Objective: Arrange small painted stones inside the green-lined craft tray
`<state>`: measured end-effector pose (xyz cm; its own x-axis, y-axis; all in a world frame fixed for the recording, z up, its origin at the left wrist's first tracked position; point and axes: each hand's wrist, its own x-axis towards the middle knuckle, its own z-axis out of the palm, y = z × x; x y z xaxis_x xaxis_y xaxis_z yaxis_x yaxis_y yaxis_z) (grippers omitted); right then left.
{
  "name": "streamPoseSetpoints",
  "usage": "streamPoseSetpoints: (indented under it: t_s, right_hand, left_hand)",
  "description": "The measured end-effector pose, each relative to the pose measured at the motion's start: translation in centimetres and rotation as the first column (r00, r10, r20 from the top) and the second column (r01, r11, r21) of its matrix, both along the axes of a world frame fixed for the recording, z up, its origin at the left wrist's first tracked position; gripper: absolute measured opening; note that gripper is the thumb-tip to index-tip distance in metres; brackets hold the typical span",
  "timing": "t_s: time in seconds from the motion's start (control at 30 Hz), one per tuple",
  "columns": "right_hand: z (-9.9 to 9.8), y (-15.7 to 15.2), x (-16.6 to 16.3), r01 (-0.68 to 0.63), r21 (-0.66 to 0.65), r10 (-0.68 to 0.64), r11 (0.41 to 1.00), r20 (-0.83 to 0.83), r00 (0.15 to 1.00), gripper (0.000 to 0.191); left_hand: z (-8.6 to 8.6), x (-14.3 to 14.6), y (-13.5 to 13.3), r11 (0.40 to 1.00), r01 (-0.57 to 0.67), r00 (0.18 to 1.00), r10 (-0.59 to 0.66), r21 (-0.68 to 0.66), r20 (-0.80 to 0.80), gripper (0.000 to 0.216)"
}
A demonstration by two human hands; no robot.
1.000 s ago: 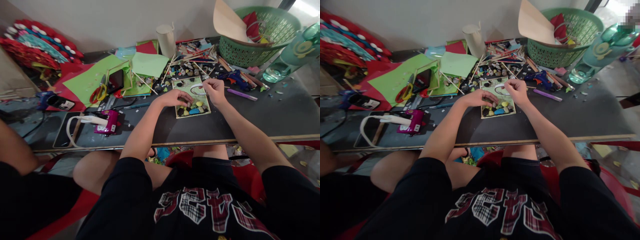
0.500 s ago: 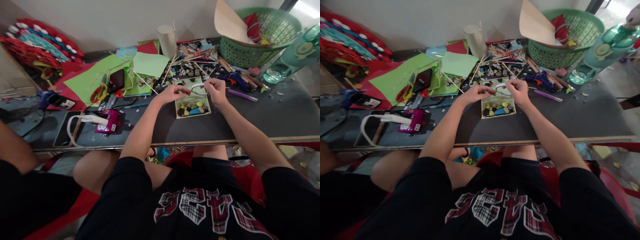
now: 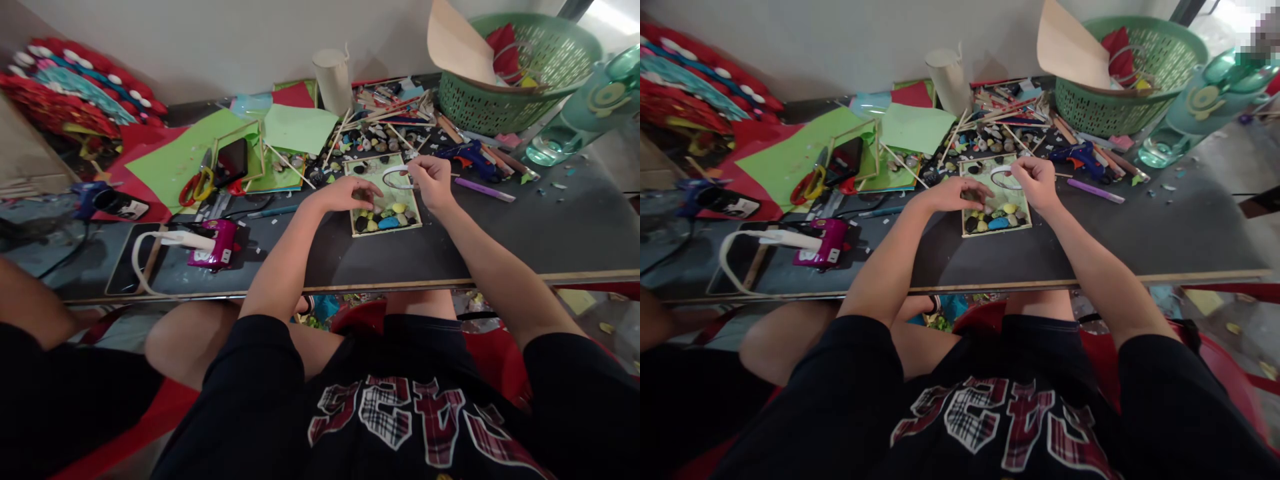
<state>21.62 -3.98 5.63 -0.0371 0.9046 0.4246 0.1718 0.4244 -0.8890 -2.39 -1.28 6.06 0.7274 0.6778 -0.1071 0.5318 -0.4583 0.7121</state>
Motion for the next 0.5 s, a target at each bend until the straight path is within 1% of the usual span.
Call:
streamPoseSetpoints:
  t_s: [0.07,0.13,0.27,0.37,0.5]
  right_hand:
    - [-0.1,0.1,0.1,-0.001,-0.001,0.001,1.0,0.003,1.0,0.044]
    - [-0.2,0.1,0.1,-0.004,0.003,0.004,1.0,0.004,1.0,0.044]
    - [-0.2,0.1,0.2,-0.004,0.016,0.004,1.0,0.008,1.0,0.043]
    - [-0.1,0.1,0.2,0.009,0.001,-0.009,1.0,0.016,1.0,0.042]
    - [-0.1,0.2,0.2,0.015,-0.004,-0.015,1.0,0.02,1.0,0.042]
  left_hand:
    - [-0.1,0.0,0.1,0.999,0.031,0.999,-0.03,0.036,-0.025,0.037]
    - [-0.1,0.1,0.2,0.996,0.063,0.997,-0.06,0.06,-0.057,0.033]
    - [0.0,0.6,-0.1,0.993,0.109,0.992,-0.106,0.043,-0.062,0.033]
    - [0.2,0.9,-0.4,0.994,0.091,0.995,-0.087,0.067,-0.049,0.031]
    - [0.2,1.1,-0.6,0.979,0.039,0.999,-0.032,0.198,-0.039,0.027]
